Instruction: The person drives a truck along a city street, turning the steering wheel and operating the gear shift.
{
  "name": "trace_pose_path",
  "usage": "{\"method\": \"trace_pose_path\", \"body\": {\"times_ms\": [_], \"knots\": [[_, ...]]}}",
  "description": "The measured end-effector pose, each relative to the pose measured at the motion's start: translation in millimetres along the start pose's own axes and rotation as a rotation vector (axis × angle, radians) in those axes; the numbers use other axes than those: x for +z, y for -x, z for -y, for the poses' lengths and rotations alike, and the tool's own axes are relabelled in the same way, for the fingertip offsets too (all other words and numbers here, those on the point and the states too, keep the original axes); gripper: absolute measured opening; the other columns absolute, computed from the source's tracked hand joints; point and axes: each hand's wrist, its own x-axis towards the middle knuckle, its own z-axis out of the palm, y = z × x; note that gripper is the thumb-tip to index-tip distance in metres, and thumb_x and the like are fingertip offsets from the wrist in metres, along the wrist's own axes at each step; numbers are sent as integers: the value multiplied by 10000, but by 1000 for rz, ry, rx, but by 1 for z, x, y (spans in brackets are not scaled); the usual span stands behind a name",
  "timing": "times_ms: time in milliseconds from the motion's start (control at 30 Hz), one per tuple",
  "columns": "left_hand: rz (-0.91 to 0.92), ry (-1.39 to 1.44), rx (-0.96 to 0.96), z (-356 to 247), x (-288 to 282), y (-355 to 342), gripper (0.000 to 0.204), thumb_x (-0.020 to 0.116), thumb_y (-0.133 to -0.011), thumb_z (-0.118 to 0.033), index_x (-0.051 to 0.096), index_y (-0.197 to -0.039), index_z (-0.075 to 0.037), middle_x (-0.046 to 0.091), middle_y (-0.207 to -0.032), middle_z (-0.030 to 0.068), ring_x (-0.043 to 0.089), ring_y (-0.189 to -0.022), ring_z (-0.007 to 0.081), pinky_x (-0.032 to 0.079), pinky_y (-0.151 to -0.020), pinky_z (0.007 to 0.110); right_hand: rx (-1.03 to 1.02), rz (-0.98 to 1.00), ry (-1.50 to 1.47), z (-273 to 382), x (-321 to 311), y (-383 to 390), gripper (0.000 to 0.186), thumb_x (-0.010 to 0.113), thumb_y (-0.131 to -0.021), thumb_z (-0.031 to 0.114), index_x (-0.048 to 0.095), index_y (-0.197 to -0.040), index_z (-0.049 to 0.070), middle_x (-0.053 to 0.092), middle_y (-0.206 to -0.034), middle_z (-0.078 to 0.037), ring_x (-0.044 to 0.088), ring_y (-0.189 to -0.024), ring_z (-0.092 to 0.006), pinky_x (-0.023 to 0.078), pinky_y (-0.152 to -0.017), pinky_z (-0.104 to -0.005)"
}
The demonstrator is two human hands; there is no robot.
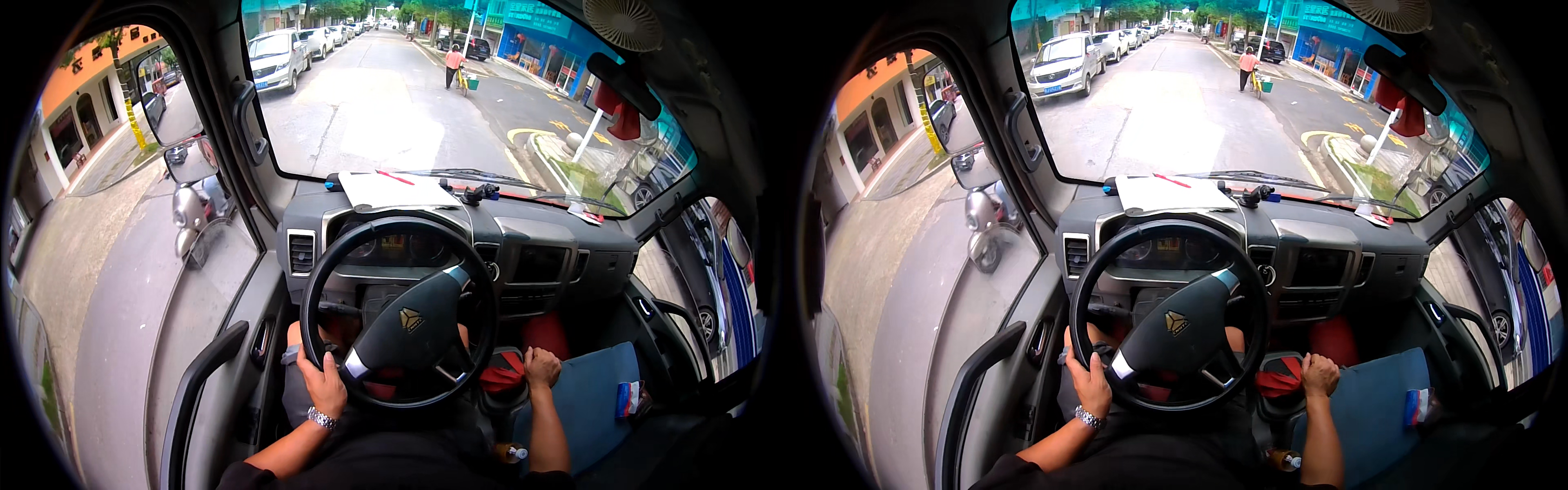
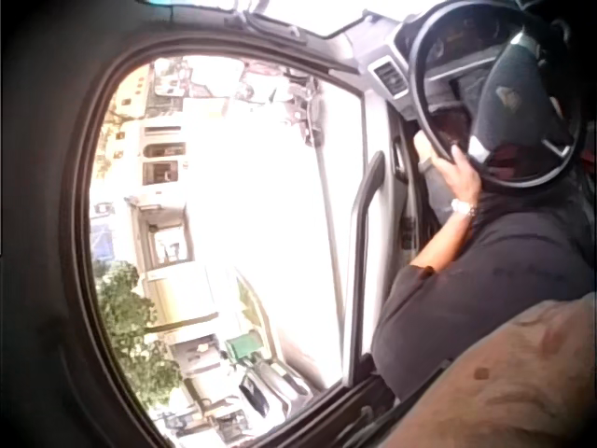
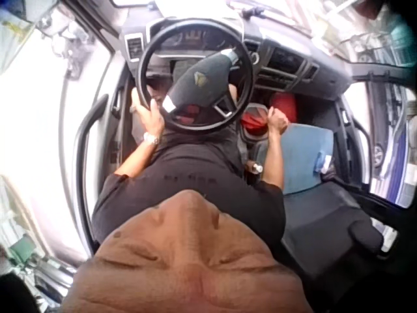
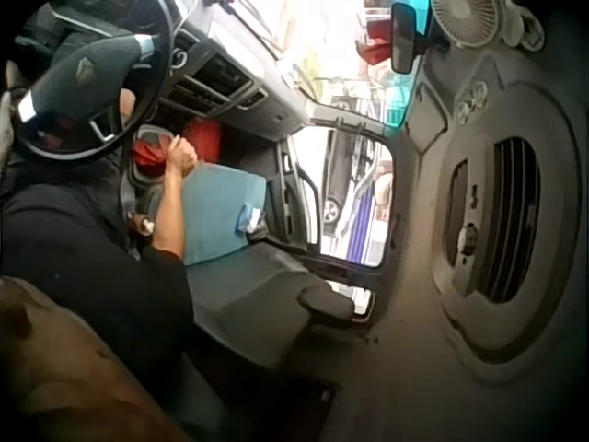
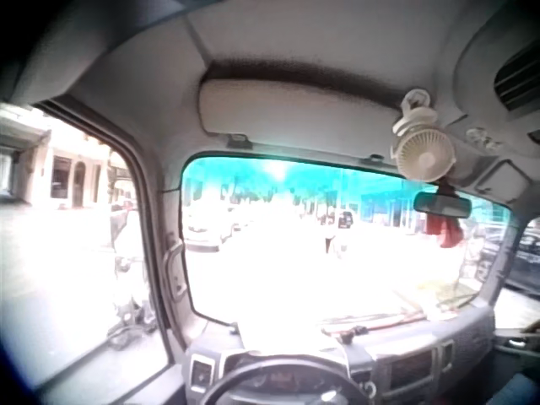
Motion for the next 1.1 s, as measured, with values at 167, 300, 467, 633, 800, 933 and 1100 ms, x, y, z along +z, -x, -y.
{"method": "trace_pose_path", "body": {"times_ms": [167, 300, 467, 633, 800, 933, 1100], "knots": [[4, 45, -37, -20, -5, -1, 583, 590, -1076, -148, 328, -1548, 72, 614, -1194, 147, 631, -869, 158, 545, -799, 323, 6, 38, 15, -2, -4, 0, 350, 696, -932, 373, 683, -698, 113, 712, -751, -116, 702, -745, -354, 549, -710, -522], [63, 100, -141, -22, -8, 1, 582, 604, -1074, -152, 338, -1545, 63, 595, -1266, 184, 640, -957, 204, 547, -880, 354, -17, 10, 14, 2, -11, -3, 354, 692, -934, 374, 687, -697, 111, 713, -758, -124, 703, -756, -365, 554, -708, -520], [88, 119, -200, -17, -6, -1, 580, 609, -1065, -147, 348, -1538, 66, 586, -1330, 225, 640, -1098, 276, 519, -984, 385, 33, 104, 46, -4, -4, -4, 360, 689, -939, 393, 707, -719, 109, 726, -782, -135, 712, -778, -375, 565, -720, -518], [22, 47, -58, -15, 3, -13, 570, 600, -1053, -136, 368, -1535, 60, 583, -1341, 231, 607, -1115, 303, 484, -976, 393, 25, 134, 64, -13, -6, -2, 376, 692, -939, 404, 709, -721, 98, 726, -783, -141, 717, -782, -375, 567, -710, -511], [84, -4, -143, -17, -9, -35, 514, 606, -1048, -164, 422, -1474, 56, 564, -1389, 254, 607, -1216, 351, 461, -1075, 430, 8, 97, 0, 5, -12, -8, 374, 672, -957, 377, 695, -699, 107, 722, -773, -134, 708, -768, -367, 558, -724, -530], [130, -28, -193, -19, -9, -65, 501, 663, -1030, -224, 475, -1421, 23, 644, -1246, 213, 653, -1105, 298, 504, -998, 412, -12, 95, 21, -3, -14, -3, 337, 672, -968, 362, 704, -740, 116, 732, -807, -90, 704, -797, -316, 552, -735, -476], [213, -129, -139, -56, -5, -99, 501, 697, -1024, -280, 506, -1376, 22, 720, -979, 159, 705, -836, 270, 554, -791, 424, -22, 100, 22, -2, -8, 2, 337, 671, -964, 372, 708, -744, 119, 731, -807, -89, 703, -799, -313, 551, -738, -476]]}}
